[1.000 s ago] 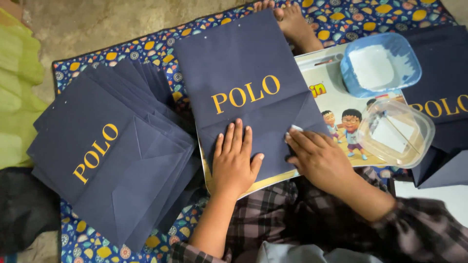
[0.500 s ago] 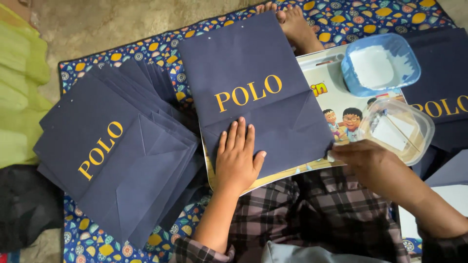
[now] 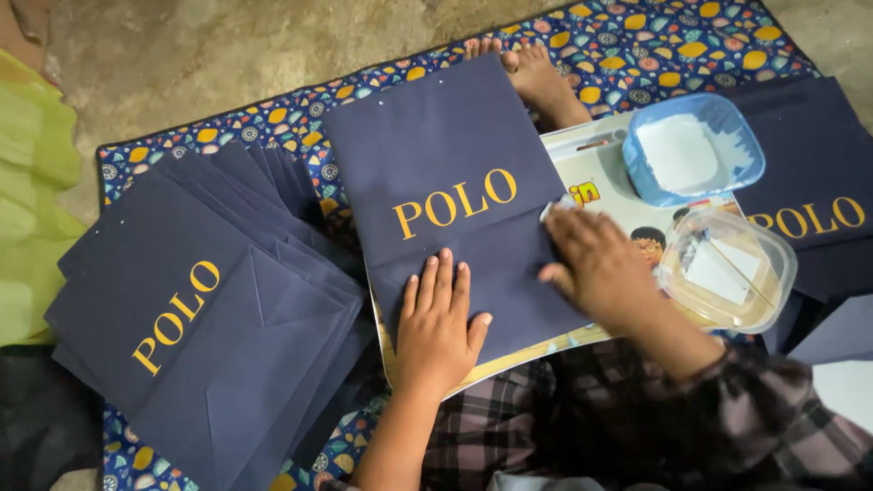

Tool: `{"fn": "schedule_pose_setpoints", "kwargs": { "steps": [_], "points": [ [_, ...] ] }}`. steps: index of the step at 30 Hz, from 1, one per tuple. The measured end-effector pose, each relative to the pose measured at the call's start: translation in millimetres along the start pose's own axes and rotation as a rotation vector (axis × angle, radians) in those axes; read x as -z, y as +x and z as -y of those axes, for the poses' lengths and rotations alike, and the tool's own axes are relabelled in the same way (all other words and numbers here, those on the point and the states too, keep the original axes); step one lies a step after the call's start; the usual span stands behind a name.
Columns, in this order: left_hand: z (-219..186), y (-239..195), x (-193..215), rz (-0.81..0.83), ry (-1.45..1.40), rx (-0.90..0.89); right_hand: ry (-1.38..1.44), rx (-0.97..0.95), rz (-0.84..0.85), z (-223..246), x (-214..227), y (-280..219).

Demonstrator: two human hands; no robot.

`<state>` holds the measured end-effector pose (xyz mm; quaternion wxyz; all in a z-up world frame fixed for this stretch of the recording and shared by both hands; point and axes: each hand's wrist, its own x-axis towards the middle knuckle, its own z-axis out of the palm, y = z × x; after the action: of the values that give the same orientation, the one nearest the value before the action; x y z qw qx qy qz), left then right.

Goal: The person assembles dark blue paper bags with gold 'POLO' lettering by applying white adhesive to the inner flaps using a small brush, then folding and pressing the flaps to seal the bag. The person handles multiple bags sequentially, applying glue to different sections of the inner structure and smoothing the exterior.

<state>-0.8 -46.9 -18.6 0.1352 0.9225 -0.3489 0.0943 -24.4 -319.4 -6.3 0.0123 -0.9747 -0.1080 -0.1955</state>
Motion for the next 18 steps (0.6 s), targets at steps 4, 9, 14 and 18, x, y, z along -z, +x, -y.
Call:
{"fn": "schedule_pose_setpoints", "kwargs": {
  "steps": [4,9,14,18],
  "points": [
    [-4,1,5,-0.002,-0.024,0.029,-0.025,-0.020,-0.048,-32,-31,1],
    [-7,-1,13,-0.128,-0.162,0.079,0.073,-0.156,-0.132,-68,-62,-6],
    [5,-7,4,-0.271,-0.229,0.345,0.193,-0.204,-0.133,16,-23,19],
    [7,-2,3,-0.322,-0.330,0.433,0.230,0.172,-0.086,50,-43,52]
  ]
}}
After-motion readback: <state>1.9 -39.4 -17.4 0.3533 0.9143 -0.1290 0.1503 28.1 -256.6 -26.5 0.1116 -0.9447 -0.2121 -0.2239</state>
